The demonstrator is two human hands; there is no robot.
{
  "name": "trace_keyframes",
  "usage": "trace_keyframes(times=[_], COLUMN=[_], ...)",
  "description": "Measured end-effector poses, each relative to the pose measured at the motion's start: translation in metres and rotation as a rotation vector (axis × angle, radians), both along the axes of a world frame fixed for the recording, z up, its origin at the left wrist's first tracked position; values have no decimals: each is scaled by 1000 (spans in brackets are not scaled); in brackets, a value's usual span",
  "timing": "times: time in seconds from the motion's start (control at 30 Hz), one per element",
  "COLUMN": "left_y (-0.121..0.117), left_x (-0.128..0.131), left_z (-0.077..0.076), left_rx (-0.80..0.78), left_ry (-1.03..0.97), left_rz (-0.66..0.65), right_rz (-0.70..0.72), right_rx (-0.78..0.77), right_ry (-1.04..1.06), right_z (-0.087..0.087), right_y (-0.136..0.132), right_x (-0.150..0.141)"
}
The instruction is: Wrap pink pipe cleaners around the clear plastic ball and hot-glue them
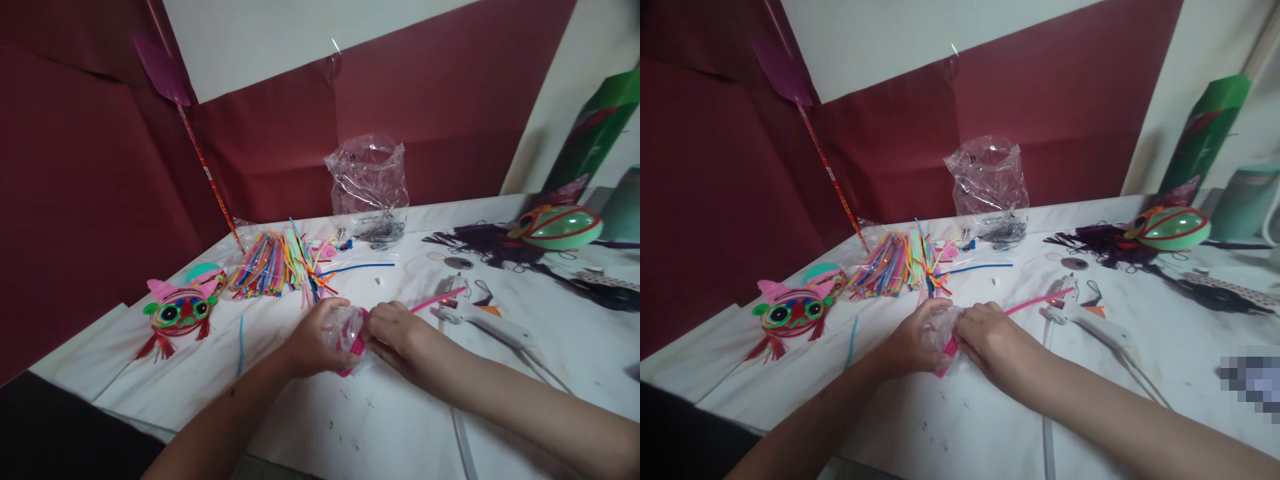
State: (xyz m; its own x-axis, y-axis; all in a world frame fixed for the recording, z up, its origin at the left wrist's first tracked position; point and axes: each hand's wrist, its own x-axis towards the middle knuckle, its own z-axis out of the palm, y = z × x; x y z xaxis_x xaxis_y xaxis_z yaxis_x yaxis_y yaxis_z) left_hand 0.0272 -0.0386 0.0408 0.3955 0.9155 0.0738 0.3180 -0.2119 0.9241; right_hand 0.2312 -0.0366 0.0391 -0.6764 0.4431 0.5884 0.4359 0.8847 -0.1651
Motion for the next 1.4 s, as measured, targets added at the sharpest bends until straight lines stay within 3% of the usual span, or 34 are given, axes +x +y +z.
trace_keyframes(times=[0.53, 0.8, 1.13, 1.4], left_y=[0, 0, -2, 5], left_x=[-1, -2, -1, -5], left_z=[-5, -2, -1, -16], left_rx=[50, 38, 153, 168], left_ry=[-23, -26, 24, -32], left_rz=[58, 82, 92, 57], right_rz=[-53, -56, -210, -229], right_rx=[-21, -201, -296, -249], right_ry=[18, 68, 92, 124], right_z=[5, 10, 6, 1], right_y=[-3, 0, -1, -1], right_x=[-1, 5, -1, -1])
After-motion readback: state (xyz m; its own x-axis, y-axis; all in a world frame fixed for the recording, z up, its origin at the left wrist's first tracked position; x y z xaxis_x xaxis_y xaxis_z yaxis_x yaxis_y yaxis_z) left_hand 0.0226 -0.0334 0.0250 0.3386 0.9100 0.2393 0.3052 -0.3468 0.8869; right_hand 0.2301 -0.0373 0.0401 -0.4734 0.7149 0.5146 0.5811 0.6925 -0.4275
